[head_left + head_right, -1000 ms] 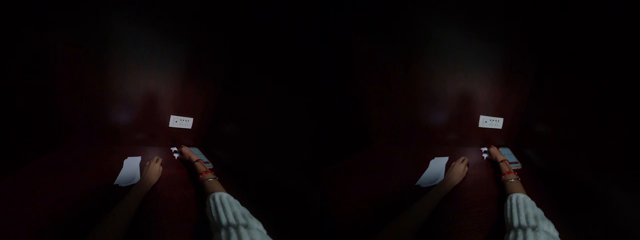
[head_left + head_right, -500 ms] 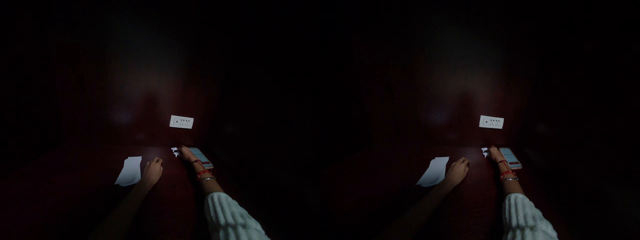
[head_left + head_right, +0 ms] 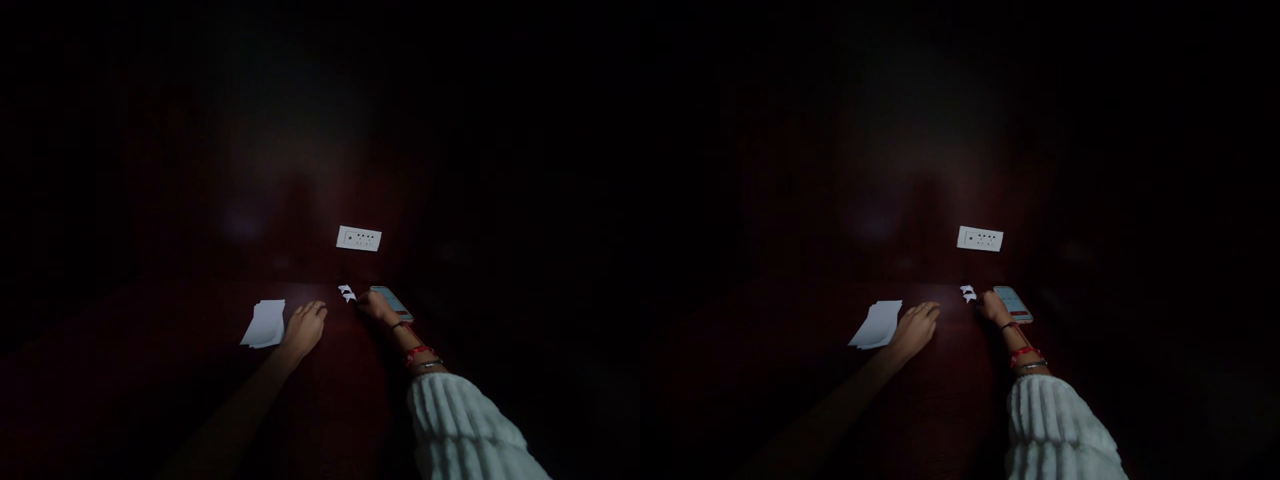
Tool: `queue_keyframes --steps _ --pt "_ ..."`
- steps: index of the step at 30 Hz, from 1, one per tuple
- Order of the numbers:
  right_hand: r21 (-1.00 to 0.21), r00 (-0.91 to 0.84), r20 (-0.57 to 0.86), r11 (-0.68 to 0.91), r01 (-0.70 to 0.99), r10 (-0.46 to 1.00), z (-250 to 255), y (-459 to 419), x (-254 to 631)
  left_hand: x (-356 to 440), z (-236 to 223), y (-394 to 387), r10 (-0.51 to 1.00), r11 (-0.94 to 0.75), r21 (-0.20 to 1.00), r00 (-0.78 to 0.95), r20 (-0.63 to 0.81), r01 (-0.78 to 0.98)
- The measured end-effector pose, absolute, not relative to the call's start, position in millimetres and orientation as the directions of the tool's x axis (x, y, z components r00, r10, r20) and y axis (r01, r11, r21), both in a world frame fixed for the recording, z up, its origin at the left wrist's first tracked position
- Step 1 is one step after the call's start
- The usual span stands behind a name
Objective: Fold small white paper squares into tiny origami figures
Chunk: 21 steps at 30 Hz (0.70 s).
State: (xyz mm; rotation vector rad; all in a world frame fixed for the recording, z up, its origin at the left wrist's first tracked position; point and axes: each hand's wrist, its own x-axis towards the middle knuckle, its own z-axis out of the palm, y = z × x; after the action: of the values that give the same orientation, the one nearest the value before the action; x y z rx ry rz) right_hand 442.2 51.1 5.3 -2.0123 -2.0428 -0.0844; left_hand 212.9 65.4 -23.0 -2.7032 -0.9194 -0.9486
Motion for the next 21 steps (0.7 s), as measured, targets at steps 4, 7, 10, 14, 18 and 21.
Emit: queue_keyframes --steps 4,7,10,14,18,21 --pt "-0.2 -0.003 0.219 0.048 0.979 0.976 14.6 16.0 397.1 170.4 -4.1 42.3 0.491 -0.809 0.072 0.604 0.628 0.583" --pt "-0.248 -0.032 0.229 0.09 0.965 0.973 17.8 -4.6 347.8 118.8 3.9 34.7 0.514 -0.766 0.119 0.491 0.704 0.632" --pt "-0.277 -0.058 0.254 0.13 0.952 0.965 17.7 -17.7 293.9 64.3 1.2 30.0 0.591 -0.664 0.199 0.342 0.731 0.721" --pt "-0.284 -0.075 0.299 0.164 0.945 0.951 16.7 -24.2 233.2 16.3 -10.8 23.1 0.728 -0.537 0.255 0.289 0.622 0.804" --pt "-0.271 -0.091 0.349 0.193 0.943 0.933 14.2 -22.7 199.3 6.9 -18.0 23.3 0.756 -0.53 0.251 0.316 0.574 0.81" --pt "-0.252 -0.134 0.361 0.235 0.939 0.923 8.6 -17.1 192.9 12.0 -20.9 28.6 0.747 -0.577 0.226 0.395 0.535 0.785"
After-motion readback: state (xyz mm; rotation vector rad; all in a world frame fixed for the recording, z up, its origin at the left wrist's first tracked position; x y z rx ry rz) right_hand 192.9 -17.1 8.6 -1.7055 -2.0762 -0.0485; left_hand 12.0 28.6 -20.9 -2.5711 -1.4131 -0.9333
